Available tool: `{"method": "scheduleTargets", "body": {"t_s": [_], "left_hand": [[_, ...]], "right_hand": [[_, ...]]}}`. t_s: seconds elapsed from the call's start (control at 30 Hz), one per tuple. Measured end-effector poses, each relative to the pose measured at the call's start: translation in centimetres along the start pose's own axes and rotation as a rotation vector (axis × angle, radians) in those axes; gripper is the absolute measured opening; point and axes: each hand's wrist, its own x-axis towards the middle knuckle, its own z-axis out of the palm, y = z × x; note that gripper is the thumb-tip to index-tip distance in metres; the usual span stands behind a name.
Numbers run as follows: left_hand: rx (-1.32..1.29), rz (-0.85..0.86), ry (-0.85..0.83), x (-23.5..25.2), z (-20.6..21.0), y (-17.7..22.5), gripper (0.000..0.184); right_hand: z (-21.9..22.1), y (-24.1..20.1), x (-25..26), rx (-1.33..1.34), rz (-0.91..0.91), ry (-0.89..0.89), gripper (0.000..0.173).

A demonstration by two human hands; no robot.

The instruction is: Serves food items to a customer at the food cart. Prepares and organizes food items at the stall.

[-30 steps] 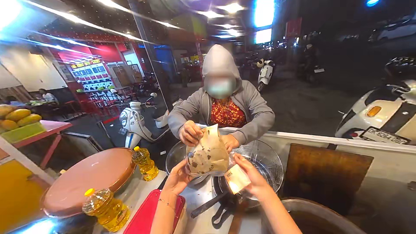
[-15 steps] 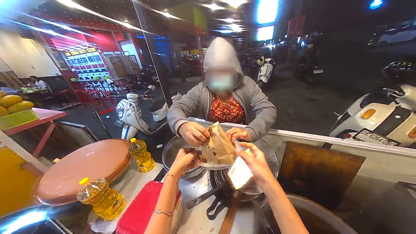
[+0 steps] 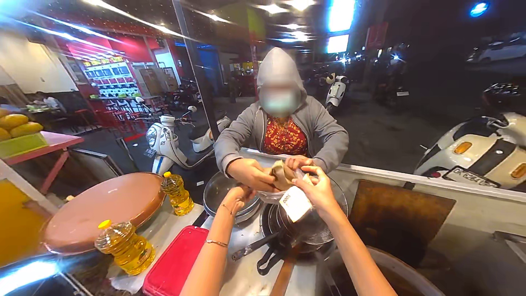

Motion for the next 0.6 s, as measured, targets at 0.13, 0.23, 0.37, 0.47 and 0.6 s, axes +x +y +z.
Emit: {"method": "scheduleTargets", "body": {"t_s": [0.13, 0.23, 0.37, 0.47, 0.6], "left_hand": [[-0.228, -0.039, 0.015, 2.6, -1.3, -2.7, 0.009], [-0.233, 0.024, -0.003, 3.8, -2.1, -4.4, 0.007], [-0.243, 0.062, 0.004, 3.6, -1.3, -3.7, 0.006], [-0.255, 0.094, 0.012, 3.4, -0.8, -2.7, 0.008], [-0.28, 0.07, 0.01, 3.8, -1.5, -3.3, 0.01]], "right_hand": [[0.5, -0.5, 1.1, 0.134, 0.082, -0.029, 0.047], [-0.2, 1.0, 2.0, 0.143, 0.08, -0.014, 0.042], [-1.6, 2.2, 1.7, -0.019, -0.05, 0.042, 0.033], [-1.5, 2.2, 1.0, 0.145, -0.013, 0.126, 0.024], [-0.8, 2.2, 0.2, 0.534, 0.259, 0.108, 0.028]]}}
